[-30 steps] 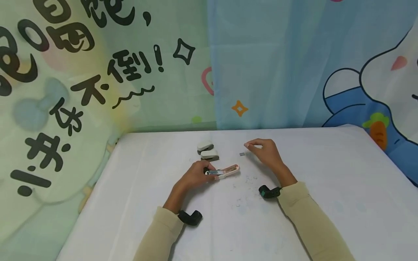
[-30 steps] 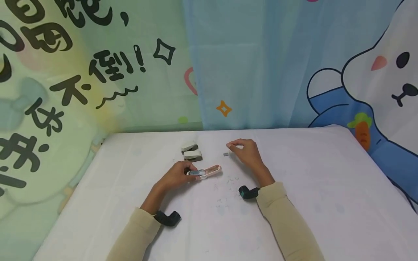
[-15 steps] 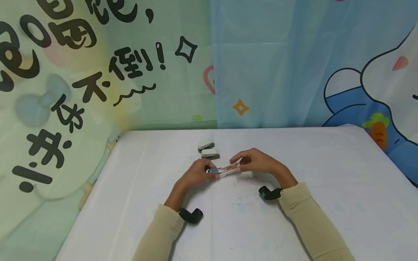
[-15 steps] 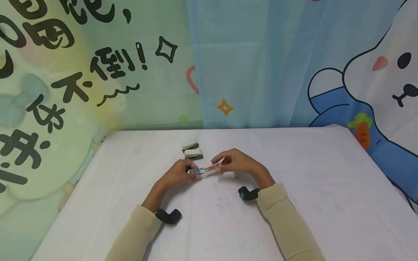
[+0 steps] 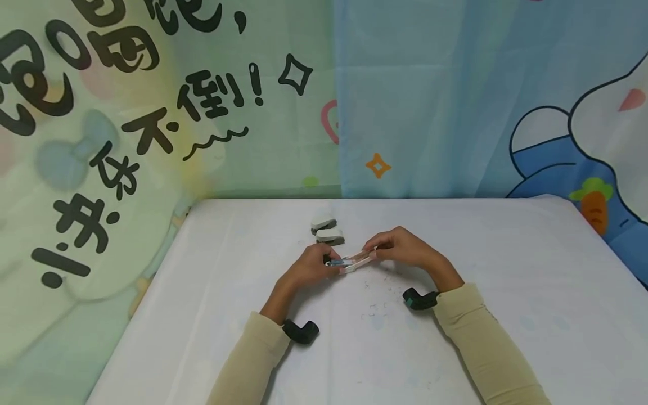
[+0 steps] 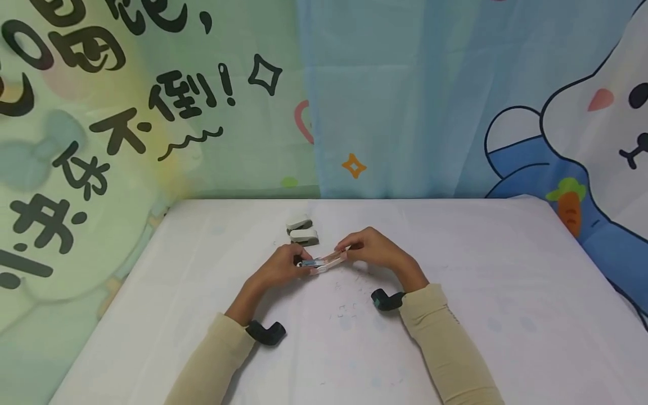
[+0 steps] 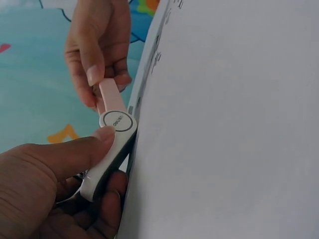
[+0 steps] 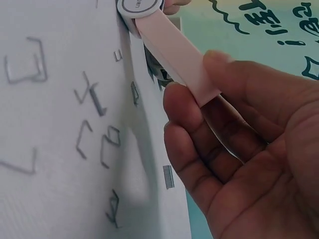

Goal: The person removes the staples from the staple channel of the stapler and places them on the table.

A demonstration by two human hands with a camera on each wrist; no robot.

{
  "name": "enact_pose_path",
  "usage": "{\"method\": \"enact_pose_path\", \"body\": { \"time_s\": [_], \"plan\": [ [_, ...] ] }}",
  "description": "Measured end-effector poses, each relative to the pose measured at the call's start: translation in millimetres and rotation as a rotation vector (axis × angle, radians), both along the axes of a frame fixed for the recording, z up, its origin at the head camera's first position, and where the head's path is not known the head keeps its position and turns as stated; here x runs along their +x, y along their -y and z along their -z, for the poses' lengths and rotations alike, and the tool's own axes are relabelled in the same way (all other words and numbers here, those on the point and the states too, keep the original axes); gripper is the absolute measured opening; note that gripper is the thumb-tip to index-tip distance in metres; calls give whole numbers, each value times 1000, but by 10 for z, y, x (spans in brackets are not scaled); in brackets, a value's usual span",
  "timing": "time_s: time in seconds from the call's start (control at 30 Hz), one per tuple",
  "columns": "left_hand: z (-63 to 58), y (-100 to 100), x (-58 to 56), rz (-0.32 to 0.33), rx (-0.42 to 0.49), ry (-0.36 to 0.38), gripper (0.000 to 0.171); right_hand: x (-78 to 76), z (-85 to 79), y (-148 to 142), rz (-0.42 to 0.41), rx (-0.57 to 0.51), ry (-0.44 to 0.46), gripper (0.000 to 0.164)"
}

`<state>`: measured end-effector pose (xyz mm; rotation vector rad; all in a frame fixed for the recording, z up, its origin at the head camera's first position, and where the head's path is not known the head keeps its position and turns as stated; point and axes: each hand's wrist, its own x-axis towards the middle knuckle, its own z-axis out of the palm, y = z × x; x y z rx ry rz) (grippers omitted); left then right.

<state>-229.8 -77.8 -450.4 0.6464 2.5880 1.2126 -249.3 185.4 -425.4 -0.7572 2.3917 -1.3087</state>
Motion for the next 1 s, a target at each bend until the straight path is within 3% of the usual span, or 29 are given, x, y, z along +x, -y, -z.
{"method": "enact_pose_path", "body": {
  "time_s": [0.17,0.43,0.6,0.77,1.0],
  "plan": [
    [16,-101,26,7,0,-16,18,-22,-9,-65,53,-33,22,22],
    [1,-362,65,49,-16,-106,24,-52,-43,-251,136,-82,28,22],
    [-13,-645,80,-9,-3,-161,26,-53,-97,-440,227,-96,48,25],
    [7,-985,65,-73,40,-149,27,-39,-150,-640,357,-103,107,29],
    [50,-1322,-60,-154,73,-147,23,-44,-176,-849,460,-113,116,32]
  ]
}}
